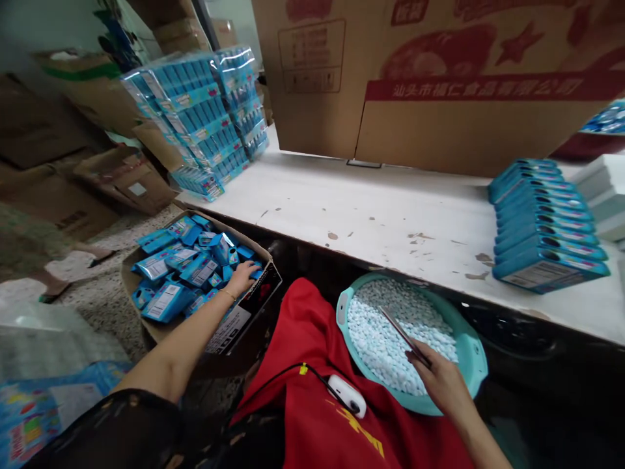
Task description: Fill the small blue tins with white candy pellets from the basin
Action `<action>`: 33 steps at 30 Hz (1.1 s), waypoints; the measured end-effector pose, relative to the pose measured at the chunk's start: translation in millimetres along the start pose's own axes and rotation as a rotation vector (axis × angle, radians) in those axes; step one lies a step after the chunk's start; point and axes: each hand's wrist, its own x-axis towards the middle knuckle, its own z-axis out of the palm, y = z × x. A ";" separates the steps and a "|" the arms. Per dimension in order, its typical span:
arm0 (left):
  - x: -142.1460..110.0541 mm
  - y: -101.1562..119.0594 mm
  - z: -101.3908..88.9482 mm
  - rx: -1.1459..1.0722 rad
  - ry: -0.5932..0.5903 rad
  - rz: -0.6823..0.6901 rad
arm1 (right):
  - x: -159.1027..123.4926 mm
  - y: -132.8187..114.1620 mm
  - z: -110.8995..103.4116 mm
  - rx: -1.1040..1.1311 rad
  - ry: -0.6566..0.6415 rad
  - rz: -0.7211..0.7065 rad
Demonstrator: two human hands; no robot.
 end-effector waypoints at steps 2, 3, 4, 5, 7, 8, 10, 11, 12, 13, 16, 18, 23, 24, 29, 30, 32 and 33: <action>1.8 2.2 -2.1 -0.070 0.016 -0.018 | -1.2 -1.5 -1.0 -0.006 -0.009 0.003; 1.8 3.7 -6.6 -0.106 0.051 -0.042 | -1.9 -0.9 -1.6 -0.006 -0.010 0.012; 1.0 6.3 -13.2 -0.128 0.101 -0.069 | -2.8 0.4 -2.2 -0.002 -0.009 0.028; -0.6 10.4 -21.2 -0.176 0.153 -0.102 | -3.9 2.1 -2.6 0.008 -0.007 0.054; -6.6 23.9 -37.7 -0.418 0.224 -0.181 | -5.9 5.1 -2.2 0.038 -0.004 0.122; -11.1 33.0 -44.1 -0.602 0.232 -0.230 | -6.3 5.7 -1.3 0.051 -0.003 0.157; -22.8 53.1 -48.8 -0.991 0.180 -0.355 | -5.2 4.0 2.6 0.065 -0.015 0.213; -29.9 62.4 -46.2 -1.126 0.112 -0.420 | -3.7 1.6 5.4 0.066 -0.022 0.223; -37.8 70.3 -40.3 -1.188 0.018 -0.471 | -1.7 -1.6 8.6 0.062 -0.027 0.217; -46.2 76.3 -31.7 -1.205 -0.101 -0.505 | 0.4 -5.2 11.9 0.057 -0.032 0.197; -74.1 84.1 3.4 -1.042 -0.513 -0.515 | 4.6 -13.1 18.7 0.016 -0.034 0.091; -92.5 85.7 25.5 -0.769 -0.803 -0.452 | 3.1 -12.1 16.6 -0.052 -0.028 0.025; -122.1 100.9 48.3 0.123 -0.990 0.258 | -19.4 4.3 -17.5 -0.559 -0.033 0.089; -124.6 105.3 48.3 0.242 -1.002 0.379 | -24.5 6.8 -25.6 -0.688 -0.039 0.112; -132.0 116.2 44.0 0.499 -1.143 0.571 | -21.3 9.0 -30.2 -0.945 -0.082 0.100; -133.8 115.1 43.2 0.515 -1.135 0.594 | -13.9 8.4 -22.0 -0.908 -0.094 0.112; -137.1 109.2 41.7 0.533 -1.103 0.639 | 3.4 7.9 -0.8 -0.814 -0.106 0.155; -137.8 104.6 41.4 0.533 -1.080 0.658 | 11.3 8.8 10.0 -0.771 -0.107 0.180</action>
